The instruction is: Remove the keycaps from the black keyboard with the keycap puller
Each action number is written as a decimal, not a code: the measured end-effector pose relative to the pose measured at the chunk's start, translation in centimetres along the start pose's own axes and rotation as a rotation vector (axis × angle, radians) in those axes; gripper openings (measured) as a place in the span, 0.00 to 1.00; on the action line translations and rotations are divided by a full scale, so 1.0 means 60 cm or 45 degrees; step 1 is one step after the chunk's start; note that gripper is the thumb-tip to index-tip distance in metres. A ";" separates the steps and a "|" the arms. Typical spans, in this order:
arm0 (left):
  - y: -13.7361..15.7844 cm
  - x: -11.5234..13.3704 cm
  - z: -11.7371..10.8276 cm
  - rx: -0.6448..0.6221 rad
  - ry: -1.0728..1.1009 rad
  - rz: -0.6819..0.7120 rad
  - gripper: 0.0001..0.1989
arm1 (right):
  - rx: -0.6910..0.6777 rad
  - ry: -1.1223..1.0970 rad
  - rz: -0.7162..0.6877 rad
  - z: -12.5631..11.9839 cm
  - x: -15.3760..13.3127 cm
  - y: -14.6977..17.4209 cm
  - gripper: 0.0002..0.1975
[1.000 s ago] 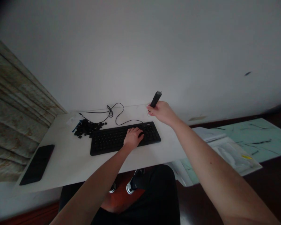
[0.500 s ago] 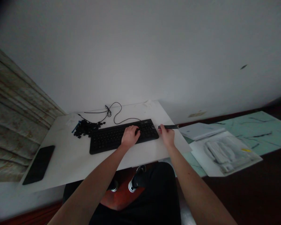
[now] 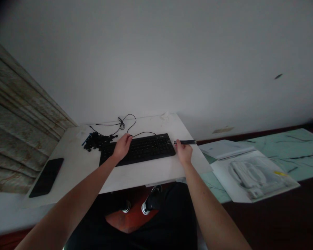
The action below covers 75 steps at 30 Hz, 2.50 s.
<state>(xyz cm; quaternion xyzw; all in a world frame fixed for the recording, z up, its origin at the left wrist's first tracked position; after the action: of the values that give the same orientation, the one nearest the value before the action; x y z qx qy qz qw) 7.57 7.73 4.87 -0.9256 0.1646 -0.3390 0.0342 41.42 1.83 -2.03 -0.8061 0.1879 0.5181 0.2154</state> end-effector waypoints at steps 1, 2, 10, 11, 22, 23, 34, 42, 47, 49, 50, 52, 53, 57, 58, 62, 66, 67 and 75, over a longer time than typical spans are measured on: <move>-0.002 -0.024 -0.028 -0.011 -0.087 -0.045 0.15 | 0.008 0.007 -0.001 0.000 -0.003 0.001 0.26; -0.004 -0.048 -0.055 -0.027 -0.186 -0.088 0.15 | 0.020 0.014 0.001 0.000 -0.006 0.002 0.26; -0.002 -0.170 -0.200 -0.162 -0.728 -0.292 0.18 | 0.025 -0.024 0.013 0.002 -0.018 0.006 0.27; -0.003 -0.174 -0.206 -0.186 -0.761 -0.292 0.17 | 0.025 -0.027 0.016 0.002 -0.016 0.006 0.26; -0.013 -0.021 -0.054 -0.100 -0.529 0.090 0.13 | 0.068 -0.087 0.060 0.004 -0.004 0.000 0.24; -0.008 0.008 -0.019 -0.158 -0.471 0.193 0.13 | 0.072 -0.101 0.054 0.003 -0.004 0.000 0.24; 0.015 0.156 0.177 -0.216 -0.290 0.357 0.11 | 0.020 -0.171 0.049 0.002 -0.007 0.000 0.24; 0.018 0.145 0.180 -0.119 -0.260 0.226 0.11 | 0.011 -0.301 0.107 0.001 -0.003 -0.005 0.24; 0.012 0.146 0.177 -0.149 -0.189 0.209 0.10 | -0.039 -0.463 0.228 -0.009 -0.029 -0.014 0.19; 0.011 0.144 0.175 -0.147 -0.137 0.185 0.10 | -0.121 -0.438 0.249 -0.010 -0.049 -0.014 0.18; 0.010 0.143 0.174 -0.147 -0.108 0.171 0.10 | -0.180 -0.407 0.238 -0.008 -0.061 -0.013 0.18; 0.008 0.141 0.172 -0.145 -0.049 0.146 0.11 | -0.324 -0.330 0.184 -0.002 -0.086 -0.009 0.19; 0.007 0.140 0.170 -0.142 -0.019 0.135 0.12 | -0.402 -0.285 0.151 0.003 -0.098 -0.007 0.19; 0.002 0.137 0.165 -0.140 0.046 0.105 0.15 | -0.610 0.008 -0.009 0.023 -0.130 -0.008 0.16; 0.002 0.137 0.165 -0.146 0.045 0.104 0.15 | -0.619 0.102 -0.057 0.026 -0.134 -0.010 0.15; 0.002 0.138 0.165 -0.176 0.018 0.114 0.16 | -0.626 0.251 -0.160 0.035 -0.136 -0.021 0.13; 0.002 0.138 0.168 -0.210 -0.019 0.118 0.16 | -0.697 0.121 -0.098 0.044 -0.126 -0.024 0.11; 0.001 0.138 0.168 -0.212 -0.029 0.121 0.15 | -0.711 0.095 -0.080 0.047 -0.124 -0.024 0.11; -0.001 0.138 0.173 -0.217 -0.101 0.144 0.12 | -0.853 -0.043 0.073 0.055 -0.128 -0.035 0.07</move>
<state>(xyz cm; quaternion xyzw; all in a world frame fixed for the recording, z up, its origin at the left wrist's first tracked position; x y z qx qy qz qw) 20.12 4.61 2.03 -0.9271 0.2432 -0.2845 -0.0193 37.05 5.99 4.09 -0.8179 0.0261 0.5701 -0.0729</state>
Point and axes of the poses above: each hand's wrist, its own y-axis away from the middle knuckle, its own z-axis out of the palm, x = y × z, the point moved 2 cm from there along -y, towards the middle knuckle, and after that the axes turned 8 degrees about -x, right-handed, at the moved point
